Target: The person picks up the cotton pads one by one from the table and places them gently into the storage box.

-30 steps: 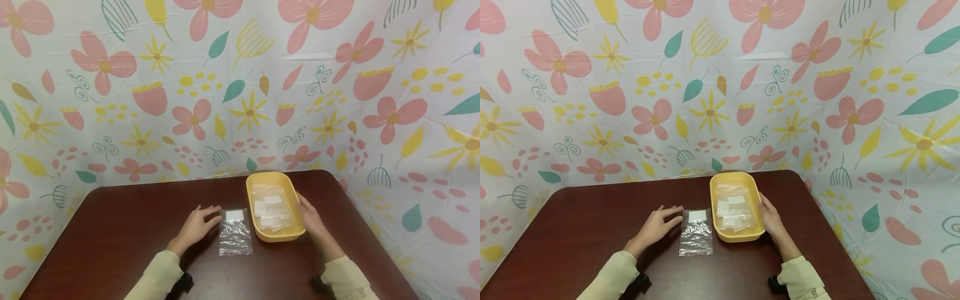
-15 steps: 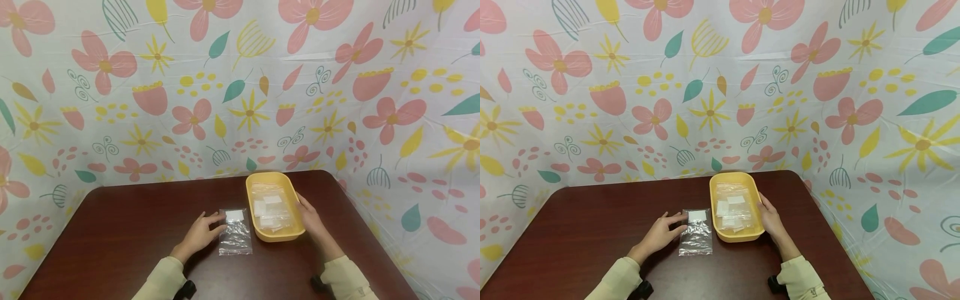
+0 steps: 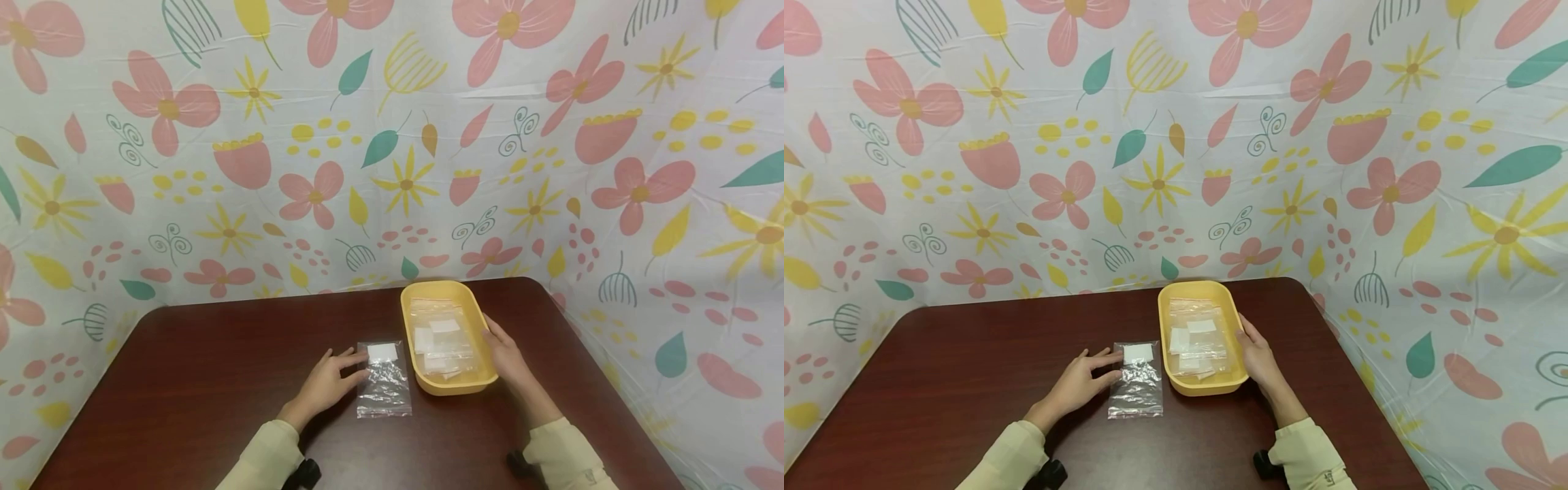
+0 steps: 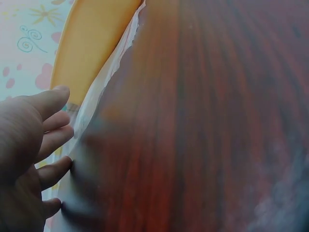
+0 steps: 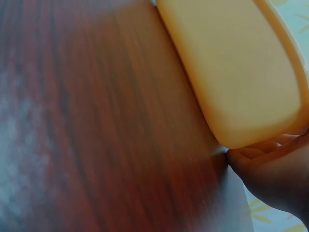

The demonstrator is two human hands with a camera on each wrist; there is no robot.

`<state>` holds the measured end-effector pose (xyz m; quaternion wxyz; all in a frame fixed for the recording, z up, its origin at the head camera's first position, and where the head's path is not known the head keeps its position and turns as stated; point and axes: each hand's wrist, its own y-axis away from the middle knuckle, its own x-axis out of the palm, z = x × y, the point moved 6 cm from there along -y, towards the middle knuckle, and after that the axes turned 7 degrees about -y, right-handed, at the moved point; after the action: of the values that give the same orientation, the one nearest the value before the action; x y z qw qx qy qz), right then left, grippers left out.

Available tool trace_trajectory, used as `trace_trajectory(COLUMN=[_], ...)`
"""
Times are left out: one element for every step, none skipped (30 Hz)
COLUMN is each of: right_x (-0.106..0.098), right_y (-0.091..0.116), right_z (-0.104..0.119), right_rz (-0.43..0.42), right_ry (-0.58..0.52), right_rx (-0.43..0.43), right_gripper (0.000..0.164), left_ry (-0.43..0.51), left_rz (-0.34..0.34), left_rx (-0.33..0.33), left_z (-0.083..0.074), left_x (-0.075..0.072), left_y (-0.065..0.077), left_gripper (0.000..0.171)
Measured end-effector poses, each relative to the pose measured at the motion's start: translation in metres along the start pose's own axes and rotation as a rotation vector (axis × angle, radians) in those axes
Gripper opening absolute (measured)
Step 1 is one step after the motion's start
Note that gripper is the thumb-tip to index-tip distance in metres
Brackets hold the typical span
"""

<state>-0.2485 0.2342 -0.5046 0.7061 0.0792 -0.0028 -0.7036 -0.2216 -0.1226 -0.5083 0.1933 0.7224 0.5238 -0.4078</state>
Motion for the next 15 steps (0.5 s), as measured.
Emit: trace_trajectory(right_x=[-0.0002,-0.0004,-0.0003,-0.0003,-0.0004,-0.0006,-0.0006,-0.0005,-0.0004,-0.0004,-0.0003,-0.0002,-0.0001,0.0000,0.0001], right_y=[-0.0002,-0.0002,-0.0001,0.0000,-0.0002,-0.0004,-0.0004,-0.0003,-0.0003,-0.0004,-0.0003,-0.0001,0.0000,0.0002,0.0003], right_z=[0.0002,0.0003,0.0002,0.0002,0.0001,0.0001,0.0002,0.0004,0.0004,0.0006,0.0007,0.0007,0.0005,0.0005,0.0004], right_rz=[-0.002,-0.003,-0.002,-0.003,-0.004,-0.005,-0.006,-0.006,-0.006,-0.006,-0.006,-0.007,-0.007,-0.007,-0.007], right_ry=[0.000,-0.001,-0.001,0.002,0.001,0.001,-0.002,-0.004,-0.008,-0.011,-0.014,-0.012,-0.011,-0.010,-0.008], right_rx=[-0.001,-0.002,-0.002,-0.003,-0.003,-0.004,-0.005,-0.005,-0.004,-0.004,-0.004,-0.003,-0.002,-0.002,-0.001], right_gripper=[0.052,0.052,0.052,0.052,0.052,0.052,0.052,0.052,0.052,0.052,0.052,0.052,0.052,0.053,0.053], left_ry=[-0.003,-0.008,-0.013,-0.020,-0.023,-0.029,-0.037,-0.045,-0.056,-0.071,-0.087,-0.109,-0.127,-0.144,-0.158], left_rz=[0.000,0.003,0.006,0.009,0.012,0.015,0.017,0.019,0.019,0.019,0.020,0.021,0.022,0.023,0.024], left_rx=[0.002,0.003,0.002,0.003,0.004,0.004,0.006,0.007,0.010,0.013,0.016,0.022,0.026,0.030,0.034], left_z=[-0.0002,-0.0004,-0.0002,0.0000,0.0002,0.0005,0.0009,0.0011,0.0012,0.0013,0.0014,0.0016,0.0016,0.0016,0.0016], left_x=[-0.0001,-0.0003,-0.0001,0.0001,0.0004,0.0007,0.0011,0.0014,0.0017,0.0019,0.0022,0.0026,0.0029,0.0031,0.0033], left_y=[-0.0002,0.0000,0.0000,0.0000,0.0000,-0.0001,-0.0002,-0.0002,-0.0003,-0.0004,-0.0004,-0.0007,-0.0008,-0.0009,-0.0011], left_gripper=[0.043,0.043,0.043,0.043,0.044,0.044,0.045,0.047,0.048,0.049,0.050,0.050,0.051,0.051,0.051])
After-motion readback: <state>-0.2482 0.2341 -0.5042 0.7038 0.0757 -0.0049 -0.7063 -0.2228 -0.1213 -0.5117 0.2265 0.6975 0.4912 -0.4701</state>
